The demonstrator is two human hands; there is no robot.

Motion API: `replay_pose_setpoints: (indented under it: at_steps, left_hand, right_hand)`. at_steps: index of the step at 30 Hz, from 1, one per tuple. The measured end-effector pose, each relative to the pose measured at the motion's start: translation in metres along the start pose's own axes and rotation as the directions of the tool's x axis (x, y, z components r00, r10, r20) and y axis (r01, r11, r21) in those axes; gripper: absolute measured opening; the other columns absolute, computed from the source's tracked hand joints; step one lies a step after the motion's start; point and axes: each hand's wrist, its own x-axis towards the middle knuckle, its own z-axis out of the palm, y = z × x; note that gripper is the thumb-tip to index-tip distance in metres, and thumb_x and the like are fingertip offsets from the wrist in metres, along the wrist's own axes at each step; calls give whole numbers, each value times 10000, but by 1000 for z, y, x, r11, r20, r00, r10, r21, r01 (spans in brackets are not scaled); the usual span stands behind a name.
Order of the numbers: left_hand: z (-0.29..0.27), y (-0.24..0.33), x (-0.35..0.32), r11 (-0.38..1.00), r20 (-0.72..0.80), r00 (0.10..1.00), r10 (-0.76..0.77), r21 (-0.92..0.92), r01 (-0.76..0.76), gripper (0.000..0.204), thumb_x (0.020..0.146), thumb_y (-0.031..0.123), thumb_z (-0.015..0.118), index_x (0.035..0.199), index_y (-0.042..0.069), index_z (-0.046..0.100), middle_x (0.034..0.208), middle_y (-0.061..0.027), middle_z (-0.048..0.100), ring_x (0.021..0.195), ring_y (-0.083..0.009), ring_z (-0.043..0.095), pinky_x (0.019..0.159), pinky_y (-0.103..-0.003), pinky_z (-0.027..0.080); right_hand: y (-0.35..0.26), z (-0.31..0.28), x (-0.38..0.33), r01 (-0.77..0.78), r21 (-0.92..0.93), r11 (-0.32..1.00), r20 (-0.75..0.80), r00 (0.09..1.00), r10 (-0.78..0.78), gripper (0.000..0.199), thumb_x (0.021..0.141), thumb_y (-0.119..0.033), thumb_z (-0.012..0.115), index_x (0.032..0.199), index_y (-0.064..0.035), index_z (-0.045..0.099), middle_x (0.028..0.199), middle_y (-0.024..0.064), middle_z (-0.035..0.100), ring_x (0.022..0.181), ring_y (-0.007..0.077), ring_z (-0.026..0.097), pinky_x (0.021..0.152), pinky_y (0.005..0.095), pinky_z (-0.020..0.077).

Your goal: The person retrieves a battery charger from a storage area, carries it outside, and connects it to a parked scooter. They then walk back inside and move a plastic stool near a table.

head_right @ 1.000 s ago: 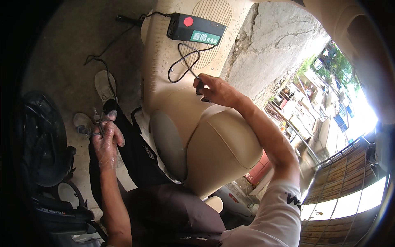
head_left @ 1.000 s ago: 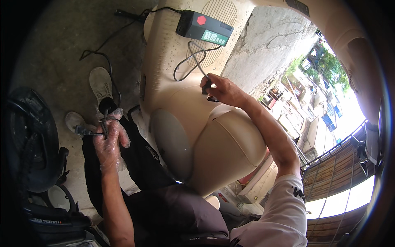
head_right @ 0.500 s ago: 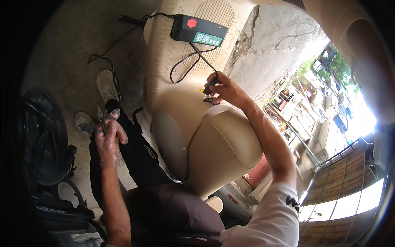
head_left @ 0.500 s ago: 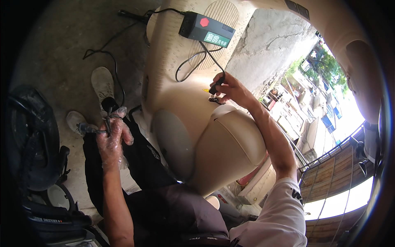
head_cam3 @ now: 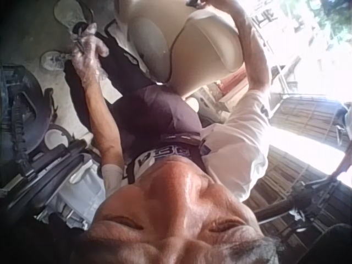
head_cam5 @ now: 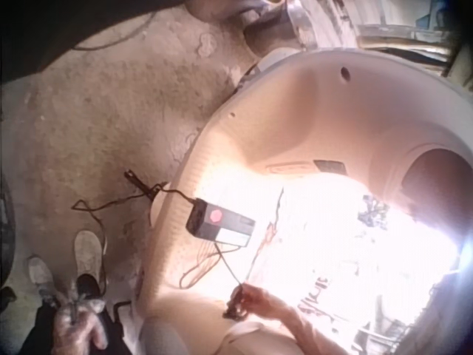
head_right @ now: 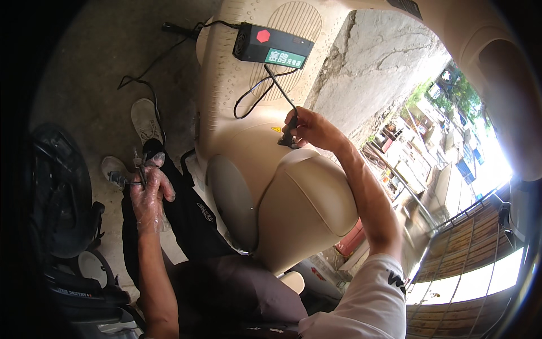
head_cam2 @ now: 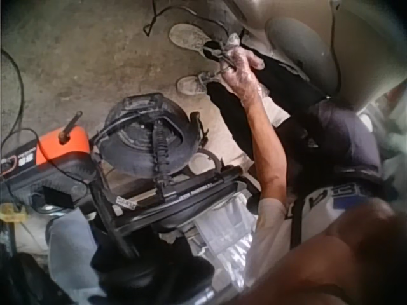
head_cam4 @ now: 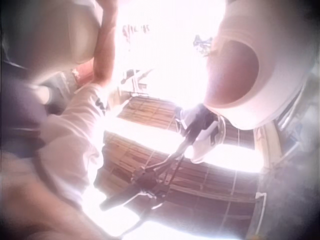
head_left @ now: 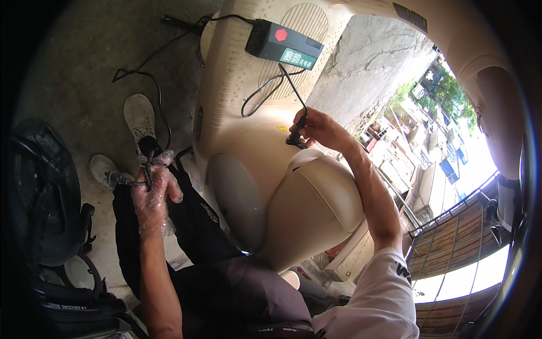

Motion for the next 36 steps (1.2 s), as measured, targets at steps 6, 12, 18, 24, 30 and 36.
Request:
replay_pose_setpoints:
  at_steps: [6, 12, 18, 24, 30, 36]
  left_hand:
    - [0, -2, 3, 1000, 17, 1000, -6, 18, 6, 349, 998, 273, 609, 1153, -39, 578, 622, -25, 511, 520, -105, 477, 486, -244, 396]
    - [0, -2, 3, 999, 2, 1000, -20, 37, 20, 380, 995, 291, 614, 1158, -51, 580, 617, -33, 526, 519, -107, 497, 488, -241, 416]
    - [1, 1, 3, 1000, 15, 1000, -5, 28, 4, 341, 995, 279, 613, 1108, -40, 572, 632, -32, 501, 512, -105, 468, 482, -241, 395]
    - [-3, -7, 3, 999, 43, 999, 1, 36, -3, 321, 1000, 266, 604, 1107, -34, 566, 633, -37, 504, 512, -110, 472, 474, -248, 396]
    - [1, 1, 0, 998, 44, 999, -1, 66, -1, 335, 1001, 286, 602, 1121, -24, 563, 637, -34, 504, 511, -105, 482, 457, -241, 395]
    - [-8, 7, -7, 994, 89, 994, 58, 86, -66, 504, 954, 496, 609, 1005, -6, 601, 688, -48, 561, 501, -107, 514, 458, -244, 425]
  right_hand:
    - [6, -10, 8, 111, -9, 994, 199, 974, -107, 208, 942, 70, 535, 1097, -65, 559, 1003, 37, 686, 880, 103, 632, 698, 263, 531]
    - [-8, -9, 12, 48, -106, 993, 207, 978, -25, 228, 924, 98, 508, 1081, -55, 570, 989, 40, 688, 833, 104, 620, 697, 274, 525]
    - [-1, -16, 19, 20, -355, 935, 166, 985, 42, 123, 927, 17, 588, 1036, -33, 614, 944, 37, 677, 794, 102, 628, 699, 255, 534]
    - [-8, -6, 9, 11, -297, 955, -9, 1000, -14, 107, 900, -55, 687, 993, -14, 653, 815, 15, 652, 763, 90, 623, 692, 251, 516]
    - [-9, -18, 29, -38, -358, 933, 113, 990, 83, 40, 872, -48, 708, 906, -33, 693, 793, 0, 689, 756, 77, 625, 679, 258, 515]
    - [-21, -15, 30, -174, -274, 946, 27, 982, 189, 169, 809, -183, 768, 840, -30, 703, 733, 35, 678, 653, 105, 635, 600, 266, 517]
